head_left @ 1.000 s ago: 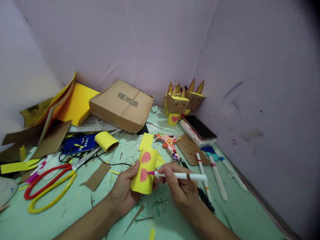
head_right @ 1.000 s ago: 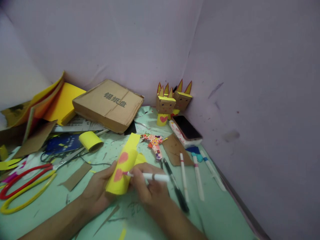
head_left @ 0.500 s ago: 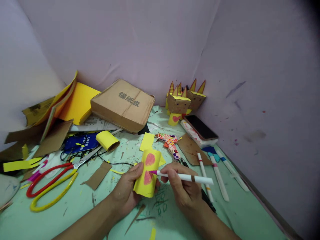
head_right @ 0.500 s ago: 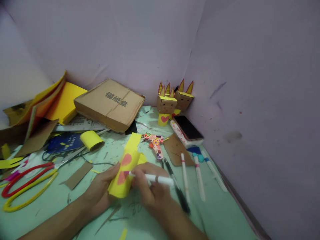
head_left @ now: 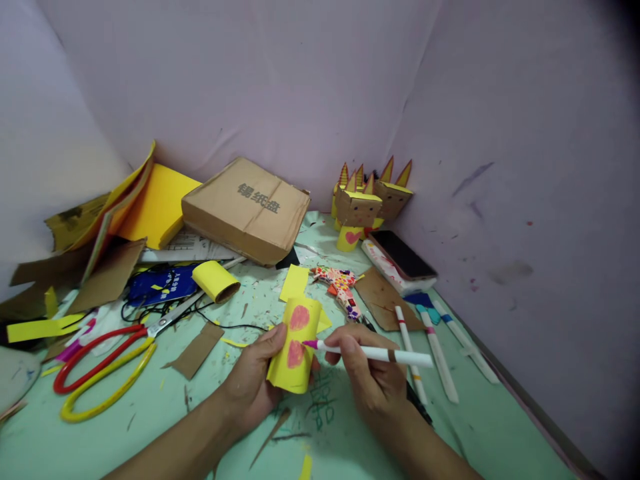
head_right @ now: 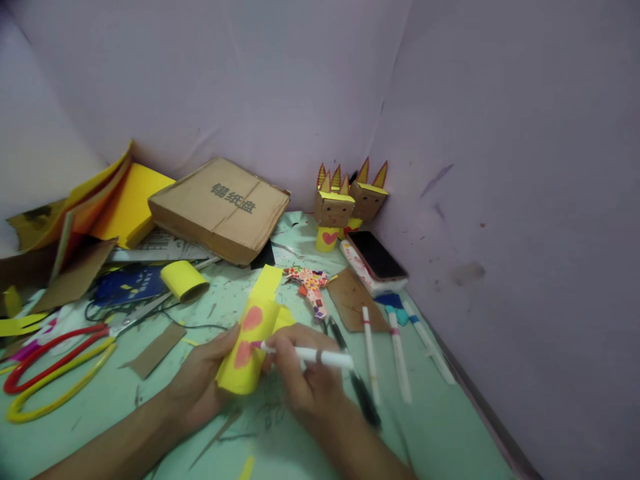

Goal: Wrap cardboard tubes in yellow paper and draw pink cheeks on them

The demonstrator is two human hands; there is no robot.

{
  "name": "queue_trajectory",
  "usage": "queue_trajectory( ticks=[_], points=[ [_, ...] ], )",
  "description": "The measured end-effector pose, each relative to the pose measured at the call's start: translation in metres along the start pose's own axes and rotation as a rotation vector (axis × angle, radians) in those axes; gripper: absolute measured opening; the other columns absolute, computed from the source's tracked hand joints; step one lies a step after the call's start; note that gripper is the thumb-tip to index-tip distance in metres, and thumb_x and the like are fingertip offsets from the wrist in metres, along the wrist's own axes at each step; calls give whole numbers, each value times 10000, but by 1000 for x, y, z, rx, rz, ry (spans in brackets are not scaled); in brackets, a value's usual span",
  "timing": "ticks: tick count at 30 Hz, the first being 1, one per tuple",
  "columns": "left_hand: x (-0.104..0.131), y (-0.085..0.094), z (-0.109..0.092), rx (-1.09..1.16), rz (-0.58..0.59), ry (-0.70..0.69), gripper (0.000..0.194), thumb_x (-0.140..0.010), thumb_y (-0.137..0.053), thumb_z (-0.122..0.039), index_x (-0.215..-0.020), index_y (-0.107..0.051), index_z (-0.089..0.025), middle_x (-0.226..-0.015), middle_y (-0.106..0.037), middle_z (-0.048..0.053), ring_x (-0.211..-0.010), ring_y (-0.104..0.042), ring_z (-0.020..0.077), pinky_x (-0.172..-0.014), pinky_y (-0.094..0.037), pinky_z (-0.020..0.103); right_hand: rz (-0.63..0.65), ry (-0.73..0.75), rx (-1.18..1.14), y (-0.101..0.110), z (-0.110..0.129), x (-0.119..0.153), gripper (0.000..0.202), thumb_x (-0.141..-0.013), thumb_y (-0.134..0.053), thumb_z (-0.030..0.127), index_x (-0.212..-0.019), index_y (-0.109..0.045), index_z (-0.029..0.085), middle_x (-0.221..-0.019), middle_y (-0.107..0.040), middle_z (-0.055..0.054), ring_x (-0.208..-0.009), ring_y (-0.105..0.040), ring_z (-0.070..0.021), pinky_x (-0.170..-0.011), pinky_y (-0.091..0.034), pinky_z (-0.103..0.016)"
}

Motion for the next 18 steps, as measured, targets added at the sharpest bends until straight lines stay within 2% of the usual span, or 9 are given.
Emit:
queue_trajectory(
  ticks=[3,9,18],
  points=[
    [0,0,-1,16,-16,-1,201,-870,-506,-238,-962,-589,-80,-804,-704,123,-677,-671,191,-655,-534,306,48,2,0,-3,-1,-1,181,-893,-463,180,-801,-618,192,-627,-617,11,-573,-572,-116,-564,-434,-229],
    [1,-1,0,11,7,8,214,-874,-493,-260,-952,-575,-79,-742,-692,108,-604,-656,189,-593,-529,303,-21,-24,28,0,-2,-1,217,-905,-444,170,-755,-597,203,-601,-586,37,-551,-549,-95,-539,-414,-203],
    [1,-2,0,24,-2,16,193,-878,-480,-252,-942,-560,-89,-707,-673,94,-632,-659,197,-608,-529,301,14,-37,-5,-2,-5,2,174,-901,-463,180,-815,-611,210,-637,-615,29,-580,-568,-109,-580,-431,-224]
  ],
)
Point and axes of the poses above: each hand's wrist, its own x-axis away from the middle knuckle, its own y-axis out of the back of the hand, z = x × y, the point moved 4 cm from there along -x, towards the middle knuckle
